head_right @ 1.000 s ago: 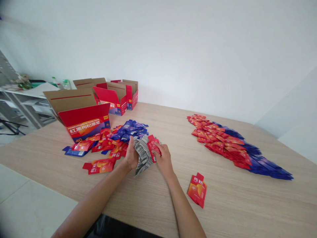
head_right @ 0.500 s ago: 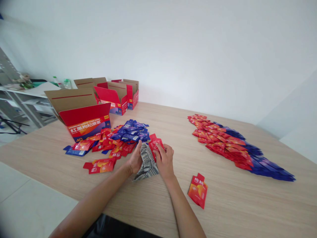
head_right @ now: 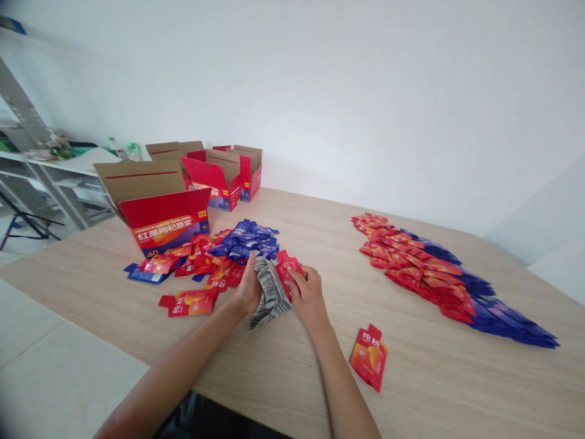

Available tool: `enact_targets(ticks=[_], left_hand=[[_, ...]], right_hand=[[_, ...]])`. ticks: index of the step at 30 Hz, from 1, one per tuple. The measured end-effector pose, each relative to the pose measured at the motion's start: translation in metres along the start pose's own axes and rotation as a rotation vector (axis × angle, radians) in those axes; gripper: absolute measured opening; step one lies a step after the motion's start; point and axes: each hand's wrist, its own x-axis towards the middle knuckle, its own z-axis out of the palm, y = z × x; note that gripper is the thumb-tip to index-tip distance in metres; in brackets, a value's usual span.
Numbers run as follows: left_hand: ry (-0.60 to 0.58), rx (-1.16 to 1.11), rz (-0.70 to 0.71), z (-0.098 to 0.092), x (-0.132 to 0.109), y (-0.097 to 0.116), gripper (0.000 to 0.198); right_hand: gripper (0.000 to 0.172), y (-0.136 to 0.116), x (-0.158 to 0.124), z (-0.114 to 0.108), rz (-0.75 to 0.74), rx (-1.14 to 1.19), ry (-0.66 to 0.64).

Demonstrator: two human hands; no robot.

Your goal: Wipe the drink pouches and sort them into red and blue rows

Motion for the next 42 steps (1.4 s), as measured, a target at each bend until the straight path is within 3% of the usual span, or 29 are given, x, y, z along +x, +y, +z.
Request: enact_targets(ticks=[3, 8, 16, 21, 27, 30, 42], left_hand=[[0.032, -0.049, 0.068, 0.0, -0.002, 0.012, 0.088], [0.057, -0.101, 0.088, 0.002, -0.003, 0.019, 0.093], [-0.052, -0.091, 0.01, 0.004, -0.003, 0.007, 0.093], [-0.039, -0.083, -0.038, 0.004, -0.003, -0.007, 0.089], [0.024, -0.042, -0.076, 0.001, -0.002, -0.022, 0.084], [0.043, -0.051, -0.02, -0.001, 0.0, -0.023, 0.083], [0.139, -0.084, 0.23, 0.006, -0.002, 0.01, 0.09]], right_hand=[[0.026, 0.002, -0.002, 0.003, -0.018, 0.0, -0.032], [0.031, -0.004, -0.005, 0.008, -0.025, -0.049, 0.029], [0.039, -0.009, -0.005, 0.005, -0.066, -0.104, 0.039], [0.044, -0.016, -0.004, 0.004, -0.053, -0.092, 0.072], [0.046, -0.02, -0.01, 0.006, 0.001, -0.016, 0.001], [0.052, -0.023, -0.011, 0.009, 0.025, 0.047, -0.048], [0.038, -0.034, 0.001, 0.005, -0.031, 0.268, -0.174]])
